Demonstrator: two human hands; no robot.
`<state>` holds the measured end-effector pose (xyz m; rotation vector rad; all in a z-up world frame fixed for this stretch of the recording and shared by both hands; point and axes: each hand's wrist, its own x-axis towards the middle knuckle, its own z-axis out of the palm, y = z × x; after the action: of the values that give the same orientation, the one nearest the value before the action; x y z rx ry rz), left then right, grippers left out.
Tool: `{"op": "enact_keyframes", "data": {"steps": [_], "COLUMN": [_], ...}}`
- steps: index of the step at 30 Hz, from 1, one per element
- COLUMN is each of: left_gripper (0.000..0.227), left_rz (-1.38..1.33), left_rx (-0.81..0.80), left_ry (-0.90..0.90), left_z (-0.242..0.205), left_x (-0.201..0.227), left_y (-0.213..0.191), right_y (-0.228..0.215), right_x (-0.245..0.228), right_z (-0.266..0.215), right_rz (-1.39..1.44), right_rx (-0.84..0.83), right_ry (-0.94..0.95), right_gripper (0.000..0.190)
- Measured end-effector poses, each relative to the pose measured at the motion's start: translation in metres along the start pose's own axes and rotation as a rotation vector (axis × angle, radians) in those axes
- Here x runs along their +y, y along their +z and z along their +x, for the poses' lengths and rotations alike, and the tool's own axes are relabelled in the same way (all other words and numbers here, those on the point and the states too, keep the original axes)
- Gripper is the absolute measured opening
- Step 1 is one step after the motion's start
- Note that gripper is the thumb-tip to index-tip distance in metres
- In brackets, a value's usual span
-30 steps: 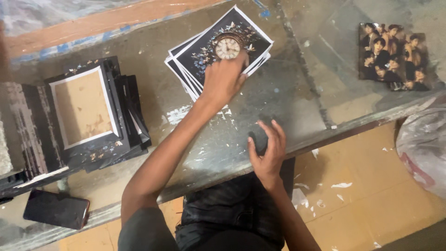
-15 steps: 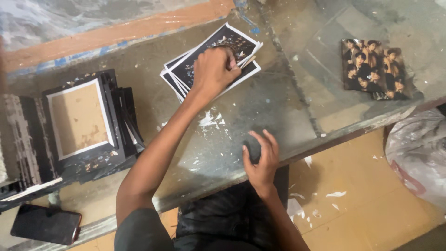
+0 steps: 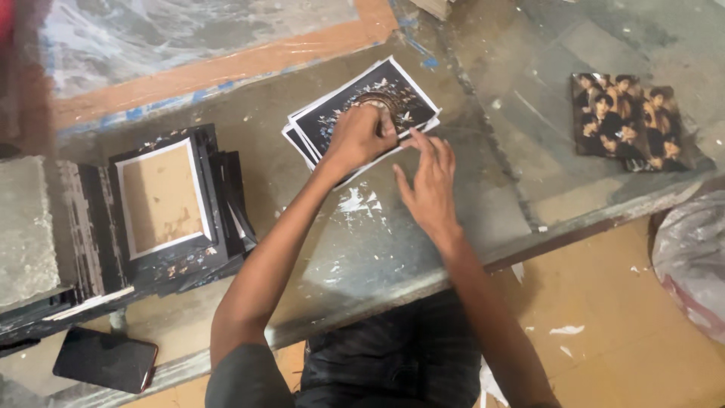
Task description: The person assembles photo frames by placing a printed image into a black frame and securing it with a white backing. They repeatedly pick up a frame, insert the image, and press the backing to secure it, stacking completed frames on the table.
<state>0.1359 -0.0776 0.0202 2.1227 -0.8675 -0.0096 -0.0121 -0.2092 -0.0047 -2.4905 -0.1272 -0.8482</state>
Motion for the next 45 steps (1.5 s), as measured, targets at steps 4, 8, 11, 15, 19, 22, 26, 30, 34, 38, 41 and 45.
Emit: {"op": "enact_keyframes", "data": {"steps": [4,8,11,15,19,22,26,30,34,38,41,45], "left_gripper": [0.016,0.016,0.017,0.016,0.018,0.019,0.016,0.017,0.015,0.012,0.011,0.014], "left_rz": [0.024,0.011,0.057,0.006,0.021,0.074,0.169,0.121,0.099,0.145,-0.197,-0.843], "left_rx": [0.004,-0.057,-0.066,-0.030,-0.017,-0.003,0.019,0.062,0.163,0.487,0.336,0.143], "left_ry": [-0.014,-0.050,0.005,0.002,-0.030,-0.031,-0.016,0.009,-0.017,0.392,0.223,-0.119], "left_z": [-0.005,0.000,0.000,-0.002,0.000,-0.004,-0.006,-0.005,0.002,-0.005,-0.033,-0.084], "left_x": [0.001,0.005,0.003,-0.002,0.002,0.008,0.020,0.031,0.046,0.065,0.079,0.099], "left_y": [0.004,0.000,0.002,0.005,0.002,-0.002,-0.009,-0.022,-0.043,-0.076,-0.100,-0.089], "right_y": [0.003,0.004,0.008,0.007,0.007,0.007,0.007,0.007,0.008,0.005,0.001,-0.036], "right_x": [0.012,0.009,0.004,0.006,0.006,0.005,0.005,0.005,0.005,0.005,0.002,-0.003], "right_z": [-0.011,-0.010,-0.007,-0.006,-0.007,-0.008,-0.008,-0.010,-0.009,-0.009,-0.009,-0.038], "right_rz": [-0.101,-0.194,-0.249,-0.271,-0.294,-0.304,-0.322,-0.327,-0.326,-0.272,0.304,1.657], "right_rx": [-0.032,0.002,0.009,0.025,0.013,0.003,0.015,0.025,0.008,0.003,0.190,0.117], "right_ry": [-0.005,-0.026,-0.018,0.002,0.016,-0.001,-0.025,-0.028,-0.028,-0.008,0.060,0.378], "right_gripper": [0.067,0.063,0.057,0.048,0.043,0.042,0.042,0.040,0.042,0.048,0.071,0.082]}}
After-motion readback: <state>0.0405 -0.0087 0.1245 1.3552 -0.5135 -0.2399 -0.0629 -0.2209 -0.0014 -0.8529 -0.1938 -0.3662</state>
